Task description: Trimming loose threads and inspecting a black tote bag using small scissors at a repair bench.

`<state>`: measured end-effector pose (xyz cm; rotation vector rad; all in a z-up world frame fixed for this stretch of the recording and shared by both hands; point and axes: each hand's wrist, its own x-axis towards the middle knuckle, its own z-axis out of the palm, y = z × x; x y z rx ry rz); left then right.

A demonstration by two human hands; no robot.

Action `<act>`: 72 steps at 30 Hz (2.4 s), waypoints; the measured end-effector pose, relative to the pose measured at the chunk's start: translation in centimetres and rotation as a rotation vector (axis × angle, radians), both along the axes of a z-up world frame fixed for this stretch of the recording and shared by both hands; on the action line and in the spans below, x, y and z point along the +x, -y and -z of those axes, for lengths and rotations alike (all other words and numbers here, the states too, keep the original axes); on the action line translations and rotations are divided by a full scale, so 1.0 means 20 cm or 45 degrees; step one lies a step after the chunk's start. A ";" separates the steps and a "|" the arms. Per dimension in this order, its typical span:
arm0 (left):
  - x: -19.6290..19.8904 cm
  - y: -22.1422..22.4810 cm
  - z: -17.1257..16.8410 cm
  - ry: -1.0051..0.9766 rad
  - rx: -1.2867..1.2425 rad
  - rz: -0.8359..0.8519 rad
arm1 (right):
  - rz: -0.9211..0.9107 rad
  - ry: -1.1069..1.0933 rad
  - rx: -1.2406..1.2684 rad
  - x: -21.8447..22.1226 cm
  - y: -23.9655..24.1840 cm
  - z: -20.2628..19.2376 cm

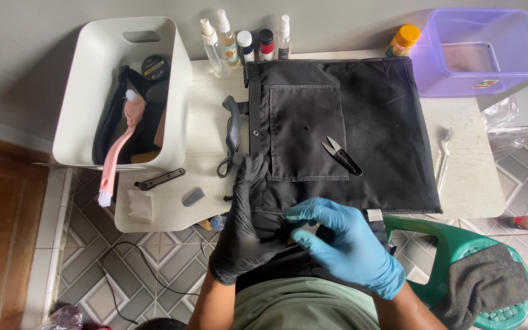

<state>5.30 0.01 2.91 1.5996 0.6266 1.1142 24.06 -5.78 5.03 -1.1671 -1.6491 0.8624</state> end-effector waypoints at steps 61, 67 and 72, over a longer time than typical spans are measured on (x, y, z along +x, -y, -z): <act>-0.13 -0.07 0.15 -0.845 0.484 -0.357 | 0.219 0.548 -0.415 0.21 0.10 0.43; -0.14 -0.21 0.33 -1.081 0.547 -0.171 | 0.402 0.797 -0.083 0.28 0.01 0.51; -0.13 -0.23 0.45 -1.135 0.741 -0.250 | 0.300 1.148 0.090 0.11 0.03 0.59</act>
